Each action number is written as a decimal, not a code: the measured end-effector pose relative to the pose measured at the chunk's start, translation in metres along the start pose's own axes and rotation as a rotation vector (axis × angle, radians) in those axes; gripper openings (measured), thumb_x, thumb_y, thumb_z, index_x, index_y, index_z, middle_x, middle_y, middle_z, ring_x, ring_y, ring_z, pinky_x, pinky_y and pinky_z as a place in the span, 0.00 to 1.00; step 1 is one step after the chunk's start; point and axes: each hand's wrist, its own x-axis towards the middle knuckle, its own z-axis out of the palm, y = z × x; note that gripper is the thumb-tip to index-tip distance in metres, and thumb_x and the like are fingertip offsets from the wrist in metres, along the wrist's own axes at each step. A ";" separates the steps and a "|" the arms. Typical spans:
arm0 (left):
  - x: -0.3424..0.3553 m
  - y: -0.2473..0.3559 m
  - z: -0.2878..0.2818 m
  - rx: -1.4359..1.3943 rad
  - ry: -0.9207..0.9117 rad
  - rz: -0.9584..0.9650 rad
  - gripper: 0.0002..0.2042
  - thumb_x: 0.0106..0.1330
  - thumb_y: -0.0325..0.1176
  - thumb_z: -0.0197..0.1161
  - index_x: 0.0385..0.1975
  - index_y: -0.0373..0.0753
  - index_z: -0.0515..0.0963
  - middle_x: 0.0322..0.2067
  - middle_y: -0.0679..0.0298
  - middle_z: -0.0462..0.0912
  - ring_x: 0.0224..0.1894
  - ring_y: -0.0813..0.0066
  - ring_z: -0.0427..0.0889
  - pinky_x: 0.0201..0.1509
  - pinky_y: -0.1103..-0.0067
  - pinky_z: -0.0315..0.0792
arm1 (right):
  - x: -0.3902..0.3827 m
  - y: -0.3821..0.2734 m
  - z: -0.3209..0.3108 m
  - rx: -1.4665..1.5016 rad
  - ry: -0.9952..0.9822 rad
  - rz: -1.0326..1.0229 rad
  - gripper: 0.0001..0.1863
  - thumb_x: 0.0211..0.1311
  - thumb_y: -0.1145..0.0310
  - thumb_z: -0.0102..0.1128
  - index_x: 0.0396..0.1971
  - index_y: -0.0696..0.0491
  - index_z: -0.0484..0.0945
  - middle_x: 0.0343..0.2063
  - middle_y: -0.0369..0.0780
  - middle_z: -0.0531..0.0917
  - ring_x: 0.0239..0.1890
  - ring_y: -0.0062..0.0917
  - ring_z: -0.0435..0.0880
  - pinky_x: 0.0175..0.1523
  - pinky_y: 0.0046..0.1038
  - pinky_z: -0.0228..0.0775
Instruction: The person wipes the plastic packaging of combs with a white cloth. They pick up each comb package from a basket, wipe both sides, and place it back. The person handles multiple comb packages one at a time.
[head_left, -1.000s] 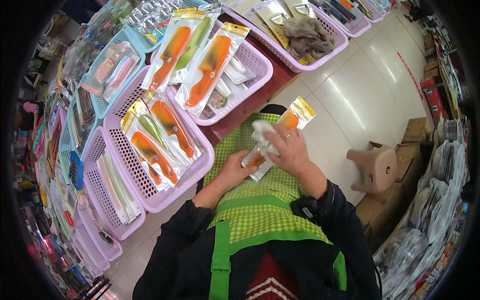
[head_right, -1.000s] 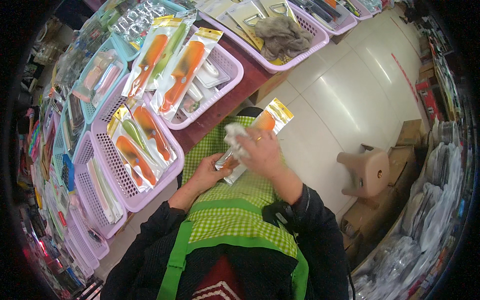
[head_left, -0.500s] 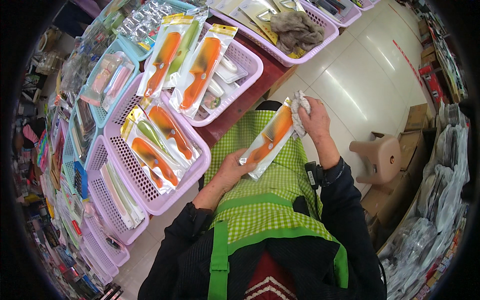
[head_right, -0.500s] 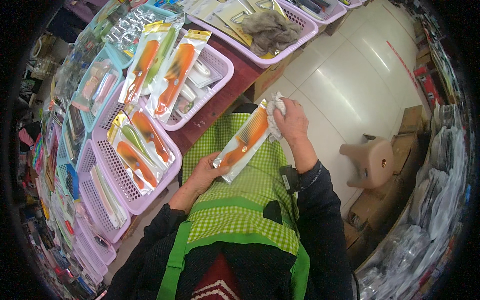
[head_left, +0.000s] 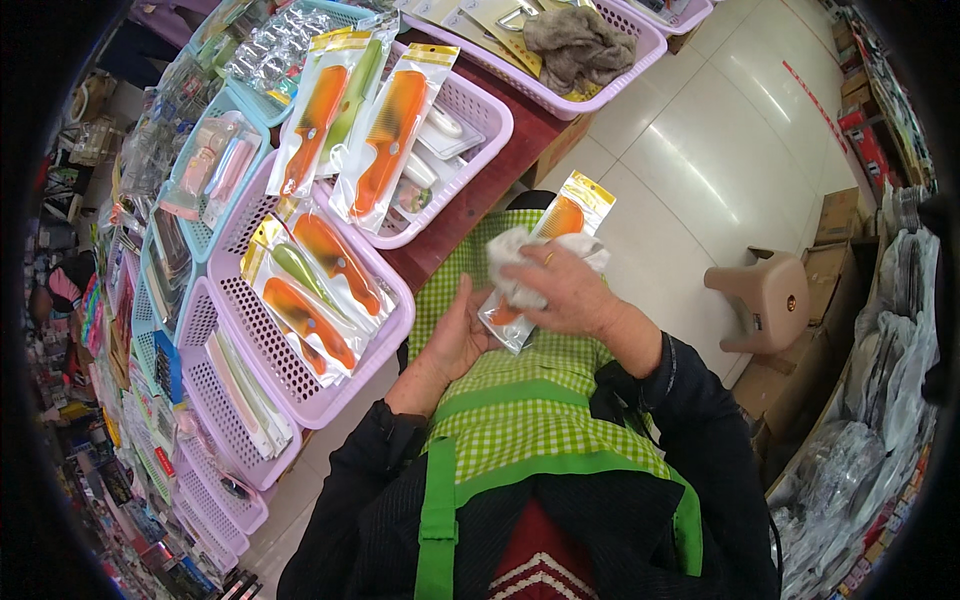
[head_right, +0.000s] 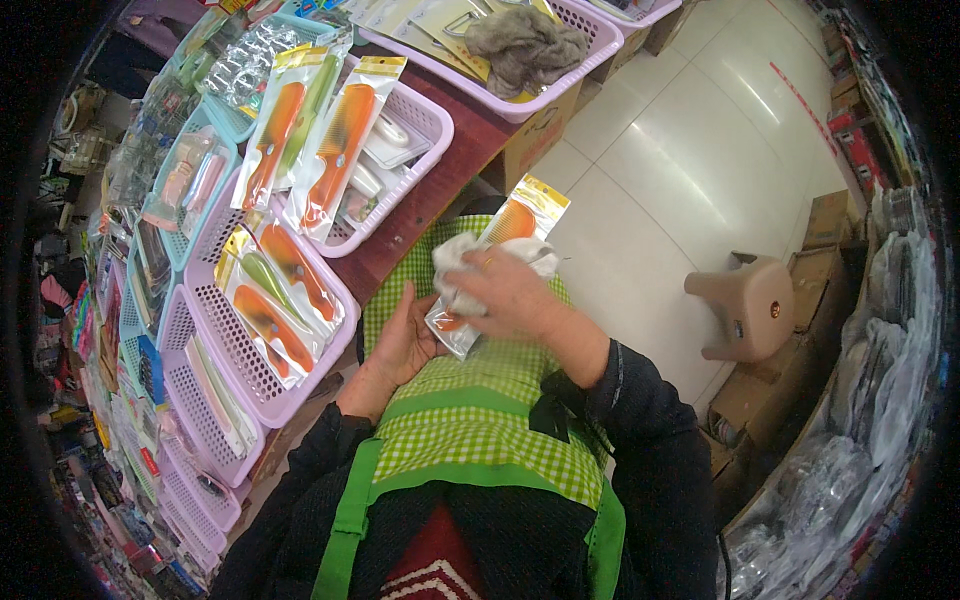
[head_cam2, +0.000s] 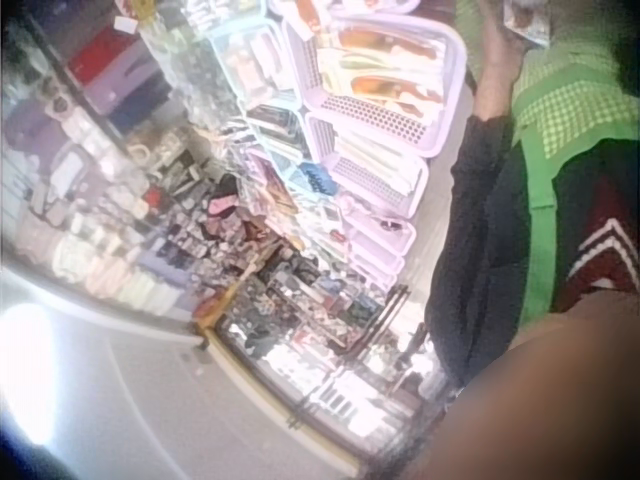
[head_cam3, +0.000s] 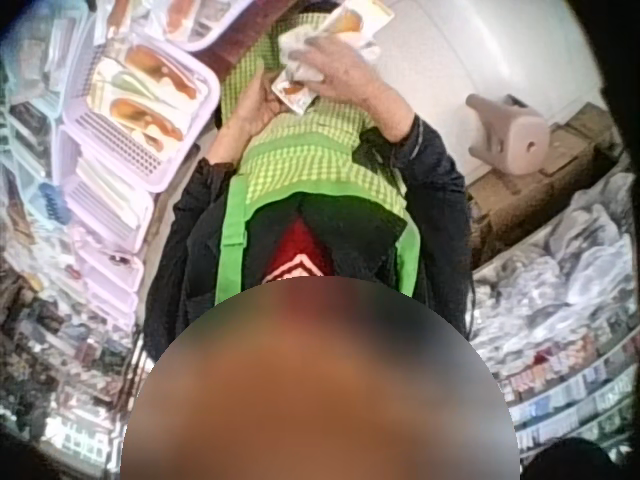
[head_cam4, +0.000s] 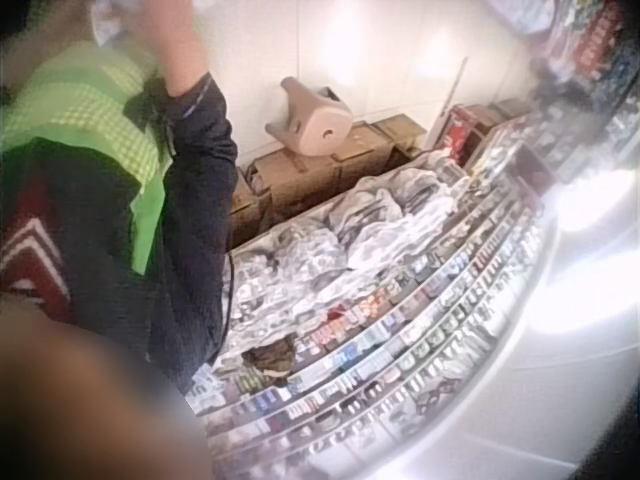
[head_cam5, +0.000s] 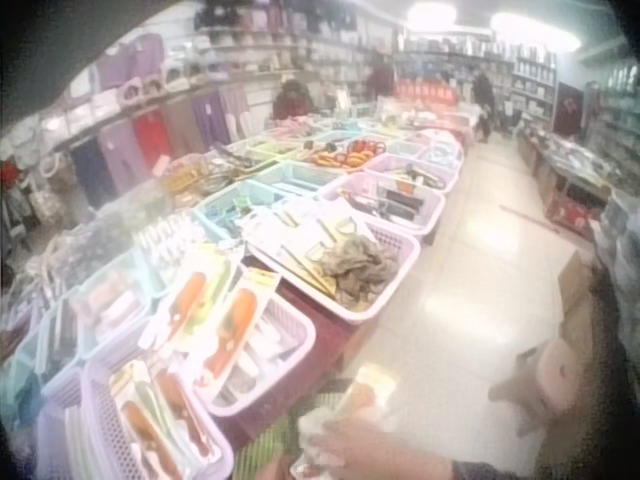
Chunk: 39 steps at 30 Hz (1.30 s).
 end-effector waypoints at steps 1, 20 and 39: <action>-0.001 0.000 0.001 -0.036 0.025 0.016 0.38 0.72 0.65 0.32 0.63 0.35 0.64 0.55 0.56 0.77 0.55 0.65 0.79 0.55 0.65 0.77 | 0.001 -0.006 0.001 0.041 -0.079 -0.063 0.28 0.43 0.66 0.69 0.50 0.47 0.76 0.48 0.47 0.75 0.50 0.43 0.76 0.55 0.41 0.69; 0.006 -0.002 -0.006 -0.018 0.107 0.014 0.21 0.71 0.34 0.56 0.62 0.34 0.68 0.52 0.57 0.79 0.47 0.69 0.84 0.44 0.72 0.83 | -0.035 0.015 -0.018 -0.019 -0.118 0.053 0.27 0.39 0.73 0.67 0.47 0.42 0.80 0.55 0.38 0.74 0.54 0.39 0.74 0.56 0.37 0.70; 0.007 -0.007 -0.008 -0.067 0.130 0.033 0.18 0.73 0.34 0.53 0.59 0.34 0.71 0.50 0.57 0.80 0.47 0.67 0.84 0.47 0.68 0.82 | 0.013 0.031 -0.009 0.009 0.100 0.167 0.33 0.41 0.74 0.65 0.55 0.50 0.73 0.48 0.45 0.79 0.50 0.42 0.75 0.57 0.38 0.68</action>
